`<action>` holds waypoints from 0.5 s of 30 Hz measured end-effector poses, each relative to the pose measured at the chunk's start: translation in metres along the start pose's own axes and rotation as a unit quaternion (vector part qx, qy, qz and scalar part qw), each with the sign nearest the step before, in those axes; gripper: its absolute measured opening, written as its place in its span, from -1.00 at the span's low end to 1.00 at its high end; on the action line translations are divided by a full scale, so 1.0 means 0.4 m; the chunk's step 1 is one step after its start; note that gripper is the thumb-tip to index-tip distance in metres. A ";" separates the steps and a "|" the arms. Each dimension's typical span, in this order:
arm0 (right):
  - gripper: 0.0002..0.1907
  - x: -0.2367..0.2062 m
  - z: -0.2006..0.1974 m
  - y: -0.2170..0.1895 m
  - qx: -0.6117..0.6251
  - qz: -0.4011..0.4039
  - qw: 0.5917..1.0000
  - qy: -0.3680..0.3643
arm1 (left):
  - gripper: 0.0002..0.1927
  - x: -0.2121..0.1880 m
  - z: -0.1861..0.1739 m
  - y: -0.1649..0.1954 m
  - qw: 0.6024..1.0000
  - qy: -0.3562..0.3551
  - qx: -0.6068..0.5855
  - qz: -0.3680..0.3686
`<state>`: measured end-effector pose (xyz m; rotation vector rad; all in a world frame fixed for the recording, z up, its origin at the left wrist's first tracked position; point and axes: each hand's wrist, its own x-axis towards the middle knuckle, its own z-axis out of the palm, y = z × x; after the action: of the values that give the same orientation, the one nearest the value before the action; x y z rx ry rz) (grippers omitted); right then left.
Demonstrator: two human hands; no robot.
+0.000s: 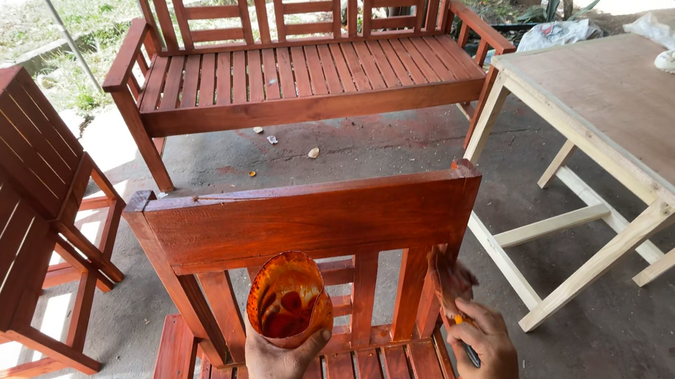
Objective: The person applies reddish-brown wood stain to a wooden chair using a brush, holding a stained container in one hand and brushing the seat slats, backrest, and frame. They pause to pour more stain from a plastic jug into the container, then resume brushing the chair surfaces.
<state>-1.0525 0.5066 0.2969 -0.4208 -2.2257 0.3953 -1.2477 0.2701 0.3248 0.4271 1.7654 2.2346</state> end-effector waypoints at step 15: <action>-0.78 0.099 0.101 -0.232 -0.023 0.095 0.987 0.130 | 0.02 -0.005 -0.160 0.070 0.996 0.059 0.070 0.012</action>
<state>-1.1237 0.4347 0.3369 -0.6734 -1.9500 0.3662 -1.2712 0.2056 0.3377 0.3526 1.9945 2.2016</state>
